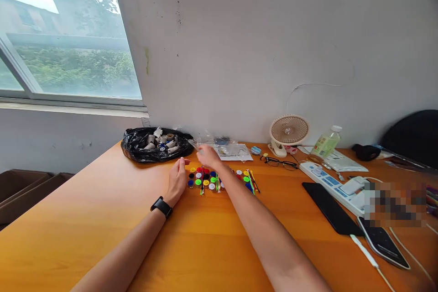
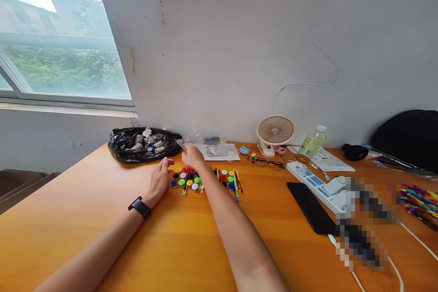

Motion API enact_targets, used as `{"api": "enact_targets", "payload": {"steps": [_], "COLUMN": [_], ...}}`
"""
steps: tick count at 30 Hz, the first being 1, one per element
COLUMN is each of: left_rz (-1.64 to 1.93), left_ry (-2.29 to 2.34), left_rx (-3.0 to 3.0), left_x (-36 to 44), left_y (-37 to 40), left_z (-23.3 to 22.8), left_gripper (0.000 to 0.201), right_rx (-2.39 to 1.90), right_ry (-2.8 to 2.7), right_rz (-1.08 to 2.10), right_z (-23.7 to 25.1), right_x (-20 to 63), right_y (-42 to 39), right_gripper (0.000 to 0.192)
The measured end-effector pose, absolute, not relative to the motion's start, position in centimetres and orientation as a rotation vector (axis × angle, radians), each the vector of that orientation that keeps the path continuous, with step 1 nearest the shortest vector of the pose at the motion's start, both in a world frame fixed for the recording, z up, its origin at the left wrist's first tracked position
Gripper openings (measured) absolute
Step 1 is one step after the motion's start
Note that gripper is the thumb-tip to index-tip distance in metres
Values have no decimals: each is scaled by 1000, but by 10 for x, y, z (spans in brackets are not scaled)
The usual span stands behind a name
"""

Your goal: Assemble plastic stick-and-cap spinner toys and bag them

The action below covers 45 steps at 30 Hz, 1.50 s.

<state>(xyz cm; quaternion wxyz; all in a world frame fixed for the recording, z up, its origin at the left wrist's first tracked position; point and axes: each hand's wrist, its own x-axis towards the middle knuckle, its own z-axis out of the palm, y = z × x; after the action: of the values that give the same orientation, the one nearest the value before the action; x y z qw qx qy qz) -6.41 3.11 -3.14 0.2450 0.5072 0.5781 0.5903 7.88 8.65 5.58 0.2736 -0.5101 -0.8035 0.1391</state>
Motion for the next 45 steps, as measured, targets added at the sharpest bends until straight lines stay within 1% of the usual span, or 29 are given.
{"api": "enact_targets", "payload": {"steps": [3,5,9,11,13,15,17,19,21,22,24,25,26,28,30,32,35,37,39,43,45], "left_rz": [1625,1633,1647,1653,1666,1686,1715,1752,1786,1812,1887,1984,2061,2083,1878,1502,902,655,525,442,433], "left_ry": [1579,1571,1565,1569,1571,1579,1589,1597,1592,1578,1514,1425,1323,1119,957,877,784,695,625,549,574], "left_rx": [1366,1357,1328,1309,1291,1273,1258,1242,1231,1227,1236,1231,1243,1332,1557,1823,2048,2071,2068,1978,1926], "left_x": [-65,-64,-64,-66,-68,-69,-70,-69,-69,-69,-72,-74,-76,-81,-84,-85,-78,-70,-61,-48,-47], "left_y": [32,32,31,31,32,33,33,31,28,27,25,24,24,23,19,12,0,-3,0,10,12], "left_z": [-32,-32,-30,-31,-32,-33,-34,-34,-30,-25,-8,5,21,59,98,131,154,153,143,118,111], "left_gripper": [61,62,66,67,67,65,61,53,47,45,45,46,47,51,53,49,49,58,67,81,83], "right_rx": [-1319,-1301,-1386,-1409,-1371,-1303,-1229,-1088,-941,-878,-788,-767,-763,-804,-864,-903,-916,-895,-869,-858,-887], "right_ry": [-2100,-2111,-2163,-2148,-2104,-2051,-1989,-1862,-1760,-1751,-1769,-1811,-1864,-2006,-2132,-2219,-2318,-2352,-2350,-2320,-2295], "right_rz": [316,318,403,425,409,373,344,336,386,446,592,656,704,752,749,742,774,789,783,735,663], "right_z": [75,78,60,52,53,65,85,107,127,135,146,150,154,159,164,169,173,171,167,157,155], "right_x": [72,71,71,69,66,67,72,85,104,116,141,154,166,187,202,211,215,215,213,207,205], "right_y": [89,86,84,87,91,90,82,67,47,37,19,12,5,-3,-9,-13,-17,-17,-16,-9,-6], "right_gripper": [39,36,20,20,25,33,36,30,18,16,28,34,35,23,14,12,5,3,2,6,10]}}
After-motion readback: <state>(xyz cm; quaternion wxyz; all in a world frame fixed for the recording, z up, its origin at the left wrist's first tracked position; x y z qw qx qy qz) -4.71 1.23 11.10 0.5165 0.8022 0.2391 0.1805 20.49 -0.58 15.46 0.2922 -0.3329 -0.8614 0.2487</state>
